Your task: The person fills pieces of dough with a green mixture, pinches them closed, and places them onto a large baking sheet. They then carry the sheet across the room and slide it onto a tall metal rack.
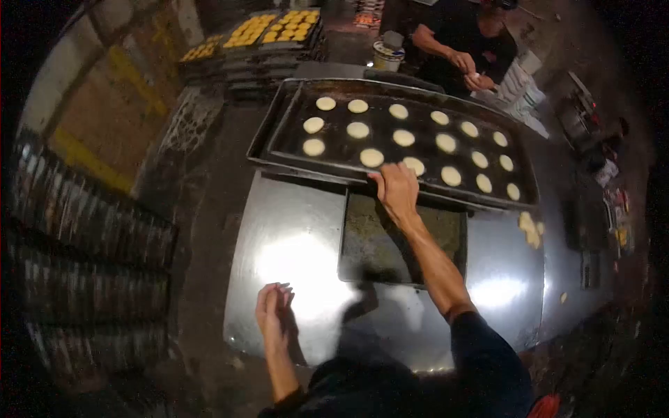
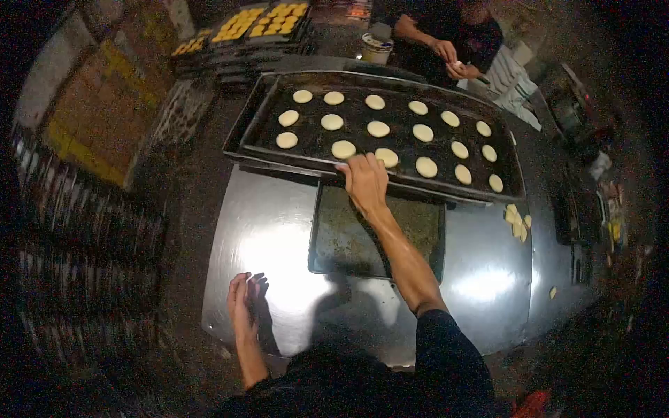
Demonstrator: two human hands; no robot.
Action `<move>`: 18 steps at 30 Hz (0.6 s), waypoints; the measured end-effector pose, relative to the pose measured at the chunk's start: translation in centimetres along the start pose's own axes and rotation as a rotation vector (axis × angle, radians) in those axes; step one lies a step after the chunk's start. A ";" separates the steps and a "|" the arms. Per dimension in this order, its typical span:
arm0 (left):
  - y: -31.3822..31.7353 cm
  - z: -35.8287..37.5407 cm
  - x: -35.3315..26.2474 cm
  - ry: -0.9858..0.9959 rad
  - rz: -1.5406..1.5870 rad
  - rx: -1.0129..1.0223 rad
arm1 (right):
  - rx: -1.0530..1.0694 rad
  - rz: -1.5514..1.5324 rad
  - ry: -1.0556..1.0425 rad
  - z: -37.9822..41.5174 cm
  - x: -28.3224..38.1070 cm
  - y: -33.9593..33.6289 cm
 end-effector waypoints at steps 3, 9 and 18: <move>0.9 1.5 -1.8 0.046 -0.060 -0.061 | -0.138 -0.012 0.066 -4.4 0.8 -3.7; -0.8 0.4 0.2 0.010 -0.017 0.077 | -0.138 -0.101 0.007 -1.3 1.1 -11.4; 2.0 -1.5 -2.2 -0.059 -0.245 0.319 | 0.168 -0.211 0.015 15.4 1.6 -19.5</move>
Point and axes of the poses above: each hand's wrist, its own z-axis away from the middle knuckle, its own y-axis out of the palm, x = y × z, the point moved 4 cm from there along -z, towards the middle knuckle
